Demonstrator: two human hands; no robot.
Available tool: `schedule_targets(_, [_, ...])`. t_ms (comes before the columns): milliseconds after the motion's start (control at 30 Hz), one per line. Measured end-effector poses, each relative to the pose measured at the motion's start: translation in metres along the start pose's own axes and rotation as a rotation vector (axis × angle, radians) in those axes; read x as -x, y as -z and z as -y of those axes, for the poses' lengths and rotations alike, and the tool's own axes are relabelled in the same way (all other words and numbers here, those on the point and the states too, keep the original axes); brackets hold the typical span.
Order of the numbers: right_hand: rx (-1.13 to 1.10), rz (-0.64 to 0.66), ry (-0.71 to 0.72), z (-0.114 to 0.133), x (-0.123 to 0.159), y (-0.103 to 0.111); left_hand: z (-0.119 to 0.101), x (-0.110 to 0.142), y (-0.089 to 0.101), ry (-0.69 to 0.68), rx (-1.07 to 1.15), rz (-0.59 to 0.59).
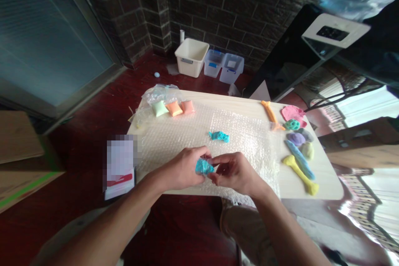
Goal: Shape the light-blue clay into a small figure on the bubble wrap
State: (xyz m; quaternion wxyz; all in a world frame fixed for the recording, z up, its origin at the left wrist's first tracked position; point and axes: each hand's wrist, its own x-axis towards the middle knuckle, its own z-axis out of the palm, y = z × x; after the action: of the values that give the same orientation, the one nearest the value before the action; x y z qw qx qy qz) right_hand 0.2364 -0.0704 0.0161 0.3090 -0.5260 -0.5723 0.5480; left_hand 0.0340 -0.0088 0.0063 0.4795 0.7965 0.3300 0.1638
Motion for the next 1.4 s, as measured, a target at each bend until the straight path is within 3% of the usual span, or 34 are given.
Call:
schedule_targets(300, [-0.052,-0.072,0.005,-0.006,0.0,-0.004,0.001,0.0,0.0,0.018,0.11,-0.03])
schedule_targets(500, [-0.166,-0.157,-0.01,-0.003,-0.001,0.007,0.011,-0.004,0.021,0.305,0.68,0.048])
schedule_targets(633, [-0.198,-0.232,-0.002,-0.005,-0.001,0.009,0.012,-0.008,0.026,0.377,0.87,-0.112])
schedule_targets(767, [-0.229,-0.272,-0.01,-0.003,-0.001,0.008,0.012,-0.012,0.021,0.256,0.738,-0.242])
schedule_targets(1000, [-0.238,-0.306,0.025,-0.004,-0.003,0.004,0.012,-0.008,0.014,0.045,0.212,-0.426])
schedule_targets(1100, [-0.193,-0.318,0.109,-0.006,-0.001,0.004,0.011,-0.004,0.014,-0.021,0.094,-0.392])
schedule_targets(1267, [-0.299,-0.212,0.161,-0.003,0.0,0.005,0.009,-0.002,0.012,-0.08,0.083,-0.304])
schedule_targets(1400, [-0.326,-0.367,0.15,-0.004,-0.006,-0.003,-0.001,0.0,0.006,-0.144,-0.003,-0.391])
